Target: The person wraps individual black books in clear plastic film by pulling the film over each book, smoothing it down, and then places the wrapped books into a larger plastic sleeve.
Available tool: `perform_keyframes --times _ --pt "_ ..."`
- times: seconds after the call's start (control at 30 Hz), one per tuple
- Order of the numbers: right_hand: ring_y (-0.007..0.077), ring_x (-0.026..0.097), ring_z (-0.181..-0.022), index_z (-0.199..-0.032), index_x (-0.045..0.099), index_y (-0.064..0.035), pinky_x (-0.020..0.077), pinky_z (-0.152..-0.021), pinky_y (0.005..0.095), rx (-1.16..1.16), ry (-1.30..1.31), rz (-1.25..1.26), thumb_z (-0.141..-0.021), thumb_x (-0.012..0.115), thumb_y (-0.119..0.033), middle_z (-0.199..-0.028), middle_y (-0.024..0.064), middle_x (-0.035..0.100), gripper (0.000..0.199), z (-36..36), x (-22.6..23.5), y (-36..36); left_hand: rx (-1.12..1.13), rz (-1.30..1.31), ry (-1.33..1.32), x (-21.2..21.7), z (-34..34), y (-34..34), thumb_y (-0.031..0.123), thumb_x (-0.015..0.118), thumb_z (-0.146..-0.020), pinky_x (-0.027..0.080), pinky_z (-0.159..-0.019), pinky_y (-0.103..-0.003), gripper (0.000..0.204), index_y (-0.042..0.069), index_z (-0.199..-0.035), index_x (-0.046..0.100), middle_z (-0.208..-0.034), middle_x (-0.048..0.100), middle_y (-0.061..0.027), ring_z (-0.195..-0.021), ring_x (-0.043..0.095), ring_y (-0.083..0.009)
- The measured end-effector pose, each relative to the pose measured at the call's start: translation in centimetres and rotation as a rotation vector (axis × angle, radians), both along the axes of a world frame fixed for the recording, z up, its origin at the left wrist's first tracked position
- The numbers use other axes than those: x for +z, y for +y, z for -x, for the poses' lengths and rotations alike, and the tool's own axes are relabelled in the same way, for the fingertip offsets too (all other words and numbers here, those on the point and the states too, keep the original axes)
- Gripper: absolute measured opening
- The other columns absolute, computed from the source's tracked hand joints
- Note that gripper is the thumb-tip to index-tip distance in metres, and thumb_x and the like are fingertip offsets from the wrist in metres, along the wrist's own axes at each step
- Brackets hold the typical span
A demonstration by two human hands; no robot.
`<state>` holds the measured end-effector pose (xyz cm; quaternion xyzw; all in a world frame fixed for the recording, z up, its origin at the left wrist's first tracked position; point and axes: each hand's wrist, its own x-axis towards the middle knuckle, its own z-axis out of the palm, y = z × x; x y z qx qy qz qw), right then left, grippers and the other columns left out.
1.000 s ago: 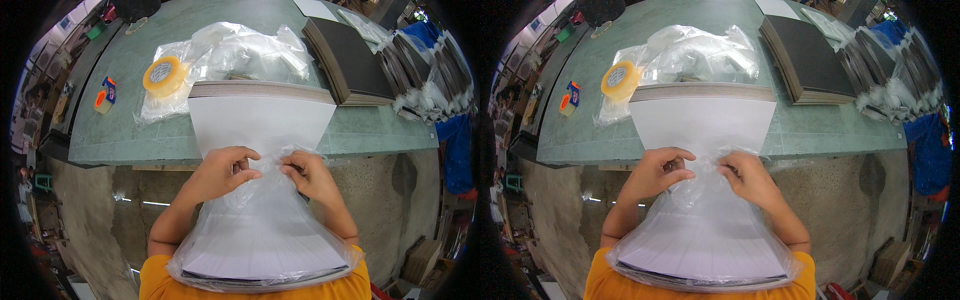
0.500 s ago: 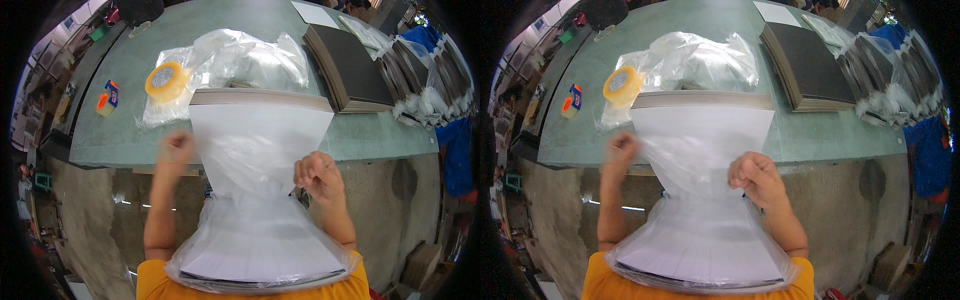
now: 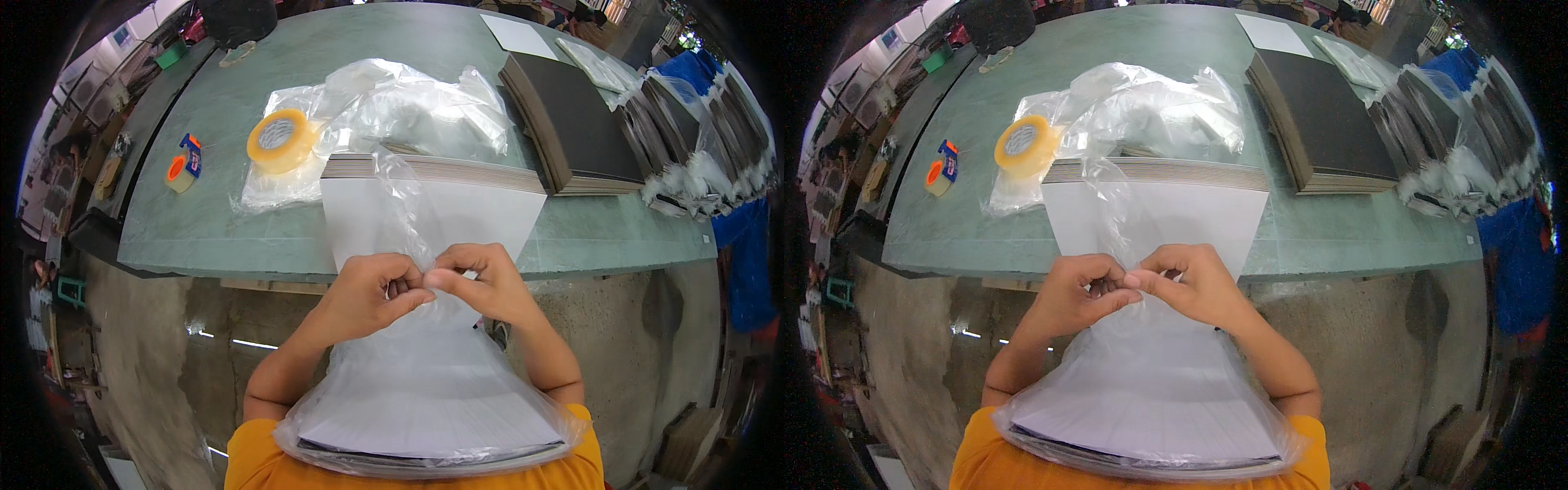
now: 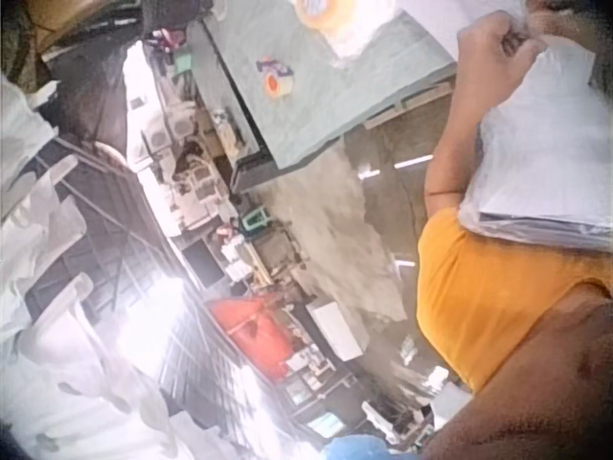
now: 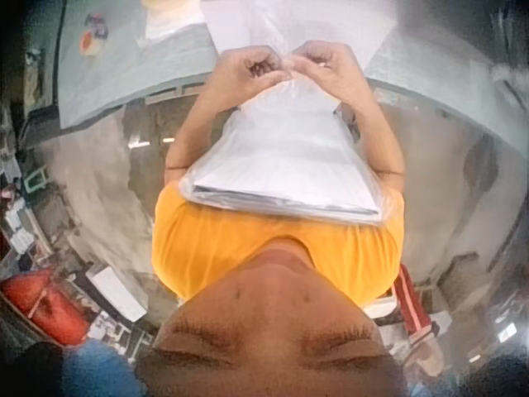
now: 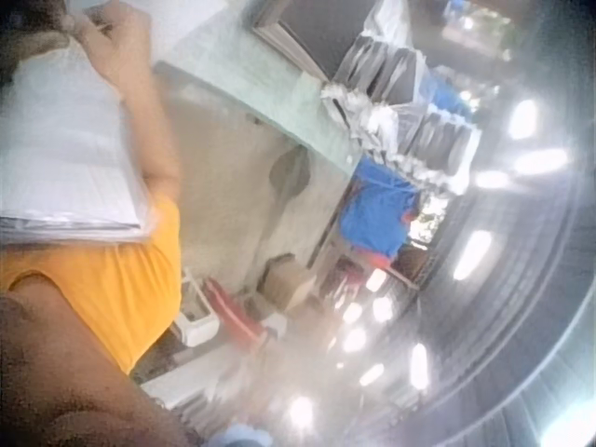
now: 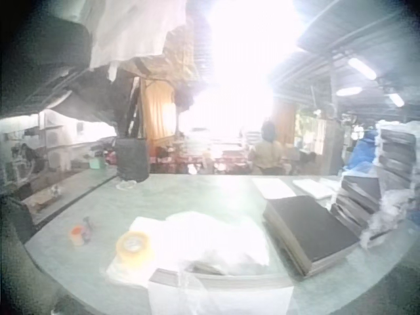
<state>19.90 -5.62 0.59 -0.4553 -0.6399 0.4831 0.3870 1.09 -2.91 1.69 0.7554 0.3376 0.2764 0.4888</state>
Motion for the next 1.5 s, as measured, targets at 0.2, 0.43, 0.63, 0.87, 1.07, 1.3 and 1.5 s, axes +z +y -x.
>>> perform_keyframes --times 0.2,0.43,0.63,0.87,1.07,1.3,1.5 --pt "0.0067 0.051 -0.064 -0.071 0.059 -0.0006 0.0402 -0.054 0.0207 0.04 0.427 0.233 -0.076 0.064 -0.02 -0.066 0.0018 0.057 0.021 0.0 -0.6 0.2 -0.006 0.067 -0.135 -0.1 0.1 0.1 0.01 0.07 -0.069 0.035 -0.049 -0.019 0.016 0.003 -0.069 0.055 -0.062 0.053 0.0024 -0.055 0.044 -0.0035" --pt "0.0123 0.051 -0.064 -0.072 0.056 0.0003 0.0414 -0.055 0.0238 0.114 1.026 0.225 -0.079 0.058 -0.013 -0.067 0.0071 0.055 0.015 -3.0 -1.2 -1.3 0.581 0.18 -0.032 -3.3 7.6 5.5 0.012 0.056 -0.08 0.038 -0.053 -0.021 0.01 0.003 -0.077 0.056 -0.068 0.054 0.0019 -0.059 0.045 -0.0057" --pt "0.017 0.052 -0.064 -0.073 0.057 0.0021 0.0405 -0.056 0.0256 -0.249 0.212 -0.36 -0.082 0.055 -0.019 -0.07 0.0089 0.056 0.023 -0.6 1.0 -2.0 0.286 -0.312 -0.058 1.7 3.3 2.1 0.012 0.06 -0.078 0.039 -0.056 -0.022 0.012 0.001 -0.074 0.056 -0.066 0.054 -0.0036 -0.06 0.048 -0.0081" --pt "0.011 0.05 -0.063 -0.071 0.056 0.0012 0.0397 -0.056 0.0238 -0.066 -0.004 -0.112 -0.082 0.056 -0.019 -0.067 0.0063 0.054 0.023 -0.1 0.7 -0.2 0.011 -0.081 -0.062 0.6 -0.2 0.2 0.008 0.062 -0.075 0.038 -0.051 -0.022 0.009 0.001 -0.072 0.057 -0.063 0.055 -0.0046 -0.055 0.048 -0.0089" --pt "0.0109 0.049 -0.06 -0.068 0.054 0.0001 0.0394 -0.056 0.0235 -0.057 0.574 0.209 -0.08 0.058 -0.014 -0.062 0.0034 0.052 0.019 -1.4 -1.0 -0.8 0.33 -0.123 0.055 -1.7 4.4 3.1 0.006 0.058 -0.075 0.039 -0.052 -0.023 0.007 0.001 -0.07 0.056 -0.064 0.054 -0.0012 -0.055 0.047 -0.009" --pt "0.0149 0.051 -0.079 -0.068 0.056 -0.0036 0.042 -0.067 0.0281 -0.055 0.13 -0.319 -0.076 0.062 -0.011 -0.087 0.0088 0.055 0.012 0.0 0.1 -1.7 0.444 -0.593 0.035 2.0 1.9 -0.2 0.009 0.059 -0.074 0.041 -0.076 -0.028 0.021 0.007 -0.094 0.053 -0.09 0.055 -0.008 -0.085 0.053 -0.0188" --pt "0.0252 0.038 -0.115 -0.122 0.034 -0.0024 0.027 -0.098 0.0369 -0.115 0.258 -0.455 -0.054 0.079 -0.029 -0.121 0.0141 0.042 0.086 -0.6 3.2 -1.7 -0.084 -0.087 -0.238 0.6 -0.1 -1.4 0.017 0.055 -0.08 0.044 -0.062 -0.03 0.02 0.004 -0.096 0.053 -0.086 0.056 -0.0114 -0.073 0.054 -0.0235"
